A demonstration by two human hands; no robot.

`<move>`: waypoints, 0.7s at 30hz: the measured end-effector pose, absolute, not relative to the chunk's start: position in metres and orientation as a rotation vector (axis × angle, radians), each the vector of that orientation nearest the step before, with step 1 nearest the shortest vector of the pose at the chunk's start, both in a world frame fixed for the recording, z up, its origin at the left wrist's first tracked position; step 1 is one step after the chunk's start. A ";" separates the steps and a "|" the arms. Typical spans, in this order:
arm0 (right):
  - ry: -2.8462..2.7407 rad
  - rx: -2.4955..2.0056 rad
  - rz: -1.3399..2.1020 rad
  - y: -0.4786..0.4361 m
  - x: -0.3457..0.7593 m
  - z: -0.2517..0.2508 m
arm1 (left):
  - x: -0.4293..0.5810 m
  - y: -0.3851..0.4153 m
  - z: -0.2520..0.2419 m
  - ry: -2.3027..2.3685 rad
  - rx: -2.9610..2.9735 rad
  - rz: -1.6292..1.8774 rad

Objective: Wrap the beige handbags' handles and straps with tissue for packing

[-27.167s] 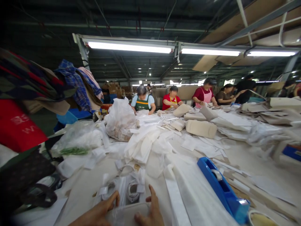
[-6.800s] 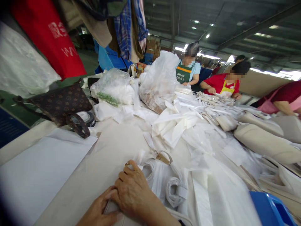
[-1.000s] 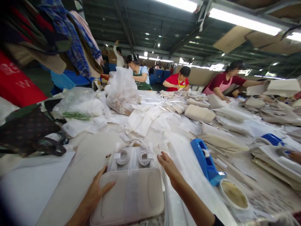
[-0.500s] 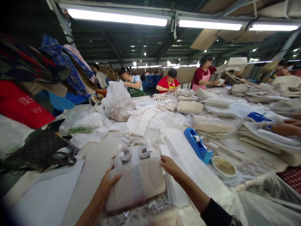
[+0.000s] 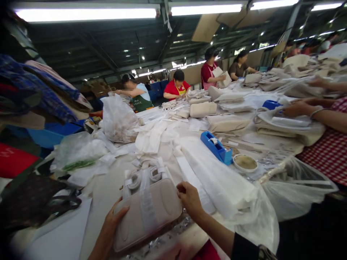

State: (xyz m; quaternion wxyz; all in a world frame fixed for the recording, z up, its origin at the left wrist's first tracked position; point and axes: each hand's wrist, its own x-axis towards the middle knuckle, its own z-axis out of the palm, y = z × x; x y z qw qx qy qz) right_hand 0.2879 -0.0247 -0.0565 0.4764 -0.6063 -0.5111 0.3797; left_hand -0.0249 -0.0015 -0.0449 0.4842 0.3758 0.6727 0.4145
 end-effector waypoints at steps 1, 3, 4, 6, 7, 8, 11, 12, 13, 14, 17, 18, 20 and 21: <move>-1.227 -1.474 0.956 -0.024 0.287 -0.059 | -0.026 -0.001 -0.045 1.641 0.917 0.998; -1.232 -1.481 0.966 -0.020 0.285 -0.064 | -0.026 0.000 -0.044 1.674 0.933 0.982; -1.256 -1.486 0.959 -0.018 0.285 -0.066 | -0.026 0.000 -0.044 1.684 0.940 0.979; -1.326 -1.490 0.931 -0.014 0.286 -0.067 | -0.025 0.001 -0.044 1.690 0.948 0.974; -1.367 -1.486 0.927 -0.012 0.289 -0.066 | -0.024 0.001 -0.045 1.688 0.949 0.976; -1.411 -1.483 0.941 -0.010 0.292 -0.065 | -0.024 0.000 -0.045 1.687 0.949 0.980; -1.554 -1.453 1.006 -0.003 0.303 -0.056 | -0.023 0.000 -0.045 1.693 0.955 1.002; -1.578 -1.437 1.008 0.001 0.306 -0.053 | -0.023 0.000 -0.045 1.701 0.961 1.007; -1.565 -1.432 1.003 0.005 0.306 -0.051 | -0.023 0.000 -0.045 1.713 0.971 1.010; -1.515 -1.437 1.000 0.010 0.306 -0.050 | -0.023 0.000 -0.045 1.729 0.988 1.010; -1.311 -1.526 1.028 0.027 0.294 -0.054 | -0.025 0.001 -0.043 1.769 1.074 1.016; -1.286 -1.555 1.044 0.032 0.288 -0.058 | -0.025 0.002 -0.042 1.768 1.097 1.023; -1.336 -1.555 1.017 0.040 0.276 -0.065 | -0.028 0.002 -0.040 1.750 1.117 1.034; -1.390 -1.518 0.975 0.042 0.271 -0.069 | -0.029 0.003 -0.039 1.737 1.114 1.038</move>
